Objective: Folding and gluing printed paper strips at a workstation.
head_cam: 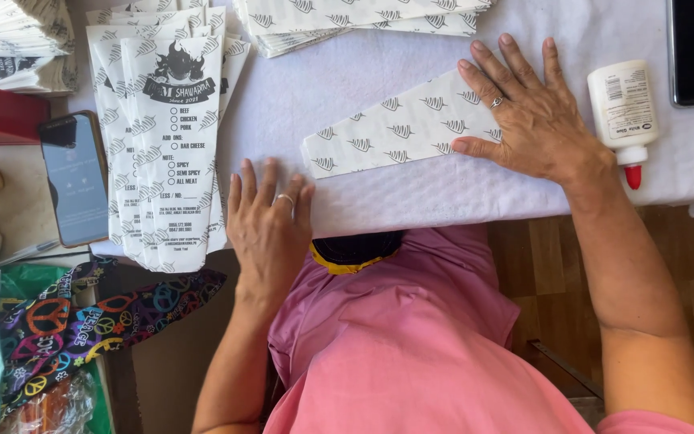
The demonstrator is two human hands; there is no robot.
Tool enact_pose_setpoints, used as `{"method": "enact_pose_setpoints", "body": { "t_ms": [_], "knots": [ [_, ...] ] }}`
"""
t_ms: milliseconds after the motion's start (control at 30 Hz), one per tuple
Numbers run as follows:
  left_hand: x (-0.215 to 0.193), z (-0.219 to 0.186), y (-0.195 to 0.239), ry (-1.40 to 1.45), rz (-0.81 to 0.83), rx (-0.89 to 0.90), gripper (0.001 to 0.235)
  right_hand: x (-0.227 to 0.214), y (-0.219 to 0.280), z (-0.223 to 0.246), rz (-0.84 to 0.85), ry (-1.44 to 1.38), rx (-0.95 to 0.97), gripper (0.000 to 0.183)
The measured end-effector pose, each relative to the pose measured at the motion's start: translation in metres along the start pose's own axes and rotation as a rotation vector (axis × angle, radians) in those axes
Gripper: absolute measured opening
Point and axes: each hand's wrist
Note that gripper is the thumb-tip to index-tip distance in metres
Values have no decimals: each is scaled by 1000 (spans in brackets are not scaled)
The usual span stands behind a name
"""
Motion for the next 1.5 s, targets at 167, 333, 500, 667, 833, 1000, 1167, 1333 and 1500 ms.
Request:
{"method": "enact_pose_setpoints", "body": {
  "t_ms": [167, 333, 500, 667, 833, 1000, 1167, 1333, 1500],
  "knots": [
    [46, -60, -50, 111, -33, 256, 43, 0, -1, 0, -8, 5, 13, 99],
    [67, -81, -57, 35, 84, 288, 101, 2, 0, -1, -39, 23, -2, 99],
    [29, -36, -31, 15, 234, -35, 126, -3, -2, -6, 75, -22, 69, 123],
    [36, -43, -26, -34, 137, -93, 144, -12, -9, -7, -483, -60, -58, 74],
    [34, -73, -37, 70, 247, 296, 133, -15, -77, 2, -649, -17, -190, 32],
    [13, -76, -8, 57, 51, 529, 85, -15, -133, 18, -367, 49, -271, 63],
    [-54, -30, -15, 658, 260, 84, 20, 10, -112, 7, -537, 269, -285, 32],
    [-92, 64, -28, 716, -127, -366, 30, -1, -22, 47, -673, 354, -266, 17],
    [-54, 131, -34, -93, -74, -500, 51, -5, 42, 57, -432, 101, -186, 31]
  ]
}}
Point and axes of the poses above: each hand's wrist, its own y-axis away from the middle knuckle, its own x-axis out of the palm, z = x × y, and after that the axes turned 4 degrees about y, right-handed
